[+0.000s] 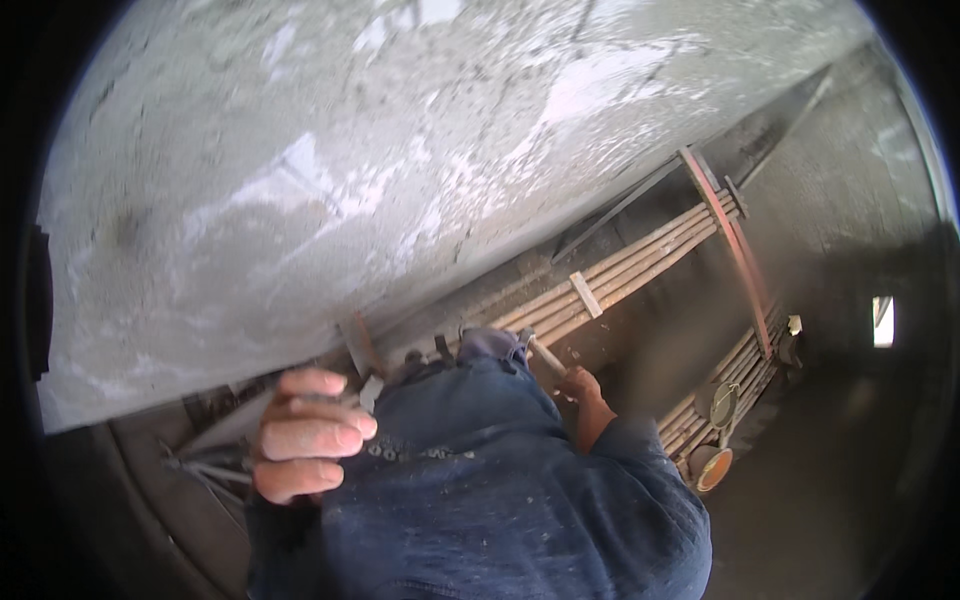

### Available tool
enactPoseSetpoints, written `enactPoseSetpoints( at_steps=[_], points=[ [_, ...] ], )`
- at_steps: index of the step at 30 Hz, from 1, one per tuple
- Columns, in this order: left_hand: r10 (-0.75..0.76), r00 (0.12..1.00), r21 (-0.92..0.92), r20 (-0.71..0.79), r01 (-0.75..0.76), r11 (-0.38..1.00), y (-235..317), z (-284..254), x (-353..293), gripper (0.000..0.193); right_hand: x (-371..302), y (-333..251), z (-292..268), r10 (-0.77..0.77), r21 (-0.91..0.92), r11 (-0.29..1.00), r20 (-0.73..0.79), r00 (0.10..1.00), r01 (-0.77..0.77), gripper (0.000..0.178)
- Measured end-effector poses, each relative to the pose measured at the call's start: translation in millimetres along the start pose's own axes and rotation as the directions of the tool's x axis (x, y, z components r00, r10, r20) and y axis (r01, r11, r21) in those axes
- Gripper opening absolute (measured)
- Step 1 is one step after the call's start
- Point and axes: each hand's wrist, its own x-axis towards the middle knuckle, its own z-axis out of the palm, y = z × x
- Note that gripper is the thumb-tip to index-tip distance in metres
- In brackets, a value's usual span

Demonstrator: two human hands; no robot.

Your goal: The person uses a hammer and chisel to shape a stone and then applies mortar to a wall to set the stone in place. The person smooths the mortar around the stone and continues working on the wall surface.

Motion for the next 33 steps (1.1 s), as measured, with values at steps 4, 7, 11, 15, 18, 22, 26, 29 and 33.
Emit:
enactPoseSetpoints(
  at_steps=[4,7,11,15,18,22,26,29,33],
  points=[
    [0.015,0.915,0.030,-0.403,-0.003,1.000,0,22,-4,0.010,-7,-4,-16,-0.087,-0.123,0.989,-0.077,0.993,0.077,0.024],
    [0.010,0.781,-0.025,-0.624,-0.032,0.999,2,44,-12,0.009,10,-2,-27,0.008,-0.083,0.996,-0.019,1.000,-0.010,0.028],
    [-0.149,0.798,-0.370,-0.584,-0.098,0.924,-1,67,-19,0.011,27,-19,-37,0.010,-0.128,0.992,-0.009,1.000,-0.011,0.032],
    [-0.181,0.844,-0.596,-0.505,-0.189,0.781,-5,78,-8,0.014,45,-40,-45,-0.068,-0.247,0.967,-0.002,0.998,0.066,0.036],
    [-0.147,0.869,-0.653,-0.473,-0.234,0.721,-6,78,-1,0.017,51,-52,-50,-0.100,-0.314,0.945,0.003,0.995,0.096,0.039],
    [0.015,0.928,-0.533,-0.373,-0.227,0.815,-5,57,-4,0.020,59,-70,-63,-0.144,-0.390,0.911,0.006,0.990,0.135,0.043],
    [0.138,0.977,-0.381,-0.165,-0.192,0.904,-4,40,-8,0.021,58,-72,-69,-0.162,-0.430,0.890,0.016,0.987,0.153,0.047],
    [0.062,0.992,-0.555,-0.111,-0.114,0.824,-23,53,-15,0.027,62,-79,-71,-0.193,-0.448,0.877,0.010,0.981,0.177,0.050],
    [-0.286,0.910,0.134,-0.299,0.337,0.932,-52,-7,-48,0.035,58,-69,-64,-0.187,-0.412,0.898,-0.037,0.982,0.155,0.055]
  ],
)
